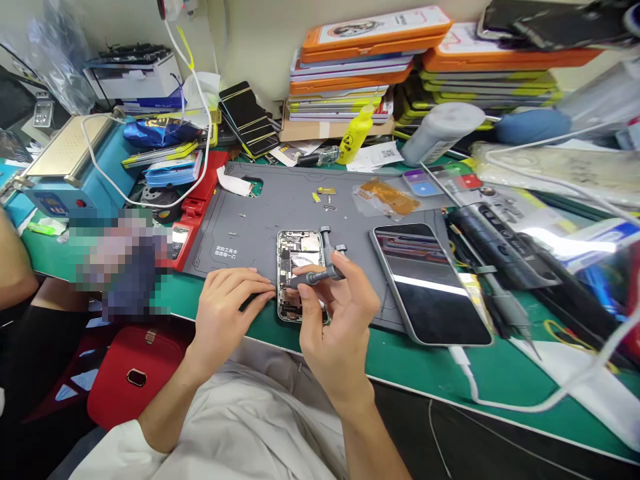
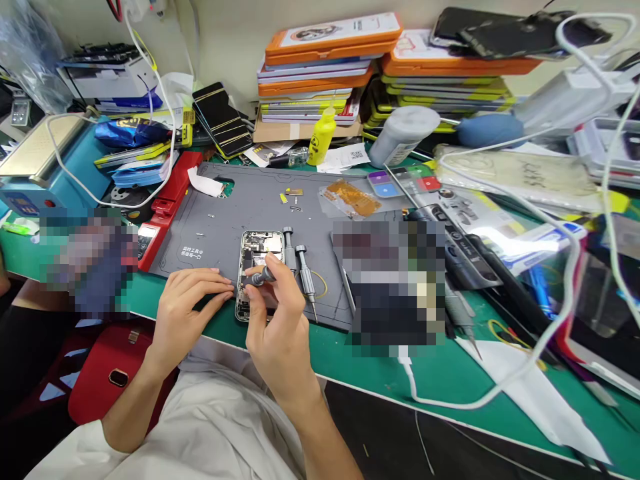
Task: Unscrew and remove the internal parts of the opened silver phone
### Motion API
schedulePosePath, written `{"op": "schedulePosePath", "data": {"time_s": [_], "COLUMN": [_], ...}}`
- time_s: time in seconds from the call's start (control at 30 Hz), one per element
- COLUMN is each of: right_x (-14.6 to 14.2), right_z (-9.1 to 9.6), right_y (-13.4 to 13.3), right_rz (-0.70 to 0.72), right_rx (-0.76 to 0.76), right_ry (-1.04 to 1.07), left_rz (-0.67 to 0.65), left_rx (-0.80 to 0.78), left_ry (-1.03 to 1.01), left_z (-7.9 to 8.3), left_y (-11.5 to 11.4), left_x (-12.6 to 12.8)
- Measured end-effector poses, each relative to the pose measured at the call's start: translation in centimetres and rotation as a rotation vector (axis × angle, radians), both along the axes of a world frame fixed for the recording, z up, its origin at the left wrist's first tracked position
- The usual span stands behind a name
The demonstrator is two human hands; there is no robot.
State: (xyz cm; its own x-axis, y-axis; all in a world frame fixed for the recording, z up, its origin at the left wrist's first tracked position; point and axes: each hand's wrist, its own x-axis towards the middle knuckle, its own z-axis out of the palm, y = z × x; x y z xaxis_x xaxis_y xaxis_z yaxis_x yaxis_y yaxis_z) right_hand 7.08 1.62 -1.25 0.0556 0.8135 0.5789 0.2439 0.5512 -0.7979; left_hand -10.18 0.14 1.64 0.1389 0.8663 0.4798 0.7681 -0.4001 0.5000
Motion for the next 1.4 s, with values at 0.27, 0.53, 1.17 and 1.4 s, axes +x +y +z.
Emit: {"op": "schedulePosePath", "data": {"time_s": [0.27, 0.53, 1.17, 1.4], "right_x": [0.2, 0.4, 0.2, 0.3], "right_z": [0.5, 0.3, 1.2, 1.1], "right_y": [0.4, -0.1, -0.5, -0.6], "right_rz": [0.035, 0.108, -0.001, 0.02], "right_rx": [0.079, 0.043, -0.025, -0.047], "right_ry": [0.094, 0.101, 0.343, 0.354], "left_rz": [-0.007, -0.013, 0.035, 0.0], "left_rx": [0.004, -0.013, -0.041, -0.074], "left_ry": [-0.007, 0.0, 0.61, 0.507], "left_z": [-0.1, -0.2, 2.8, 2.4], "left_y": [0.0, -0.2, 10.7, 10.1], "left_x": [-0.1, 0.0, -2.9, -3.7]}}
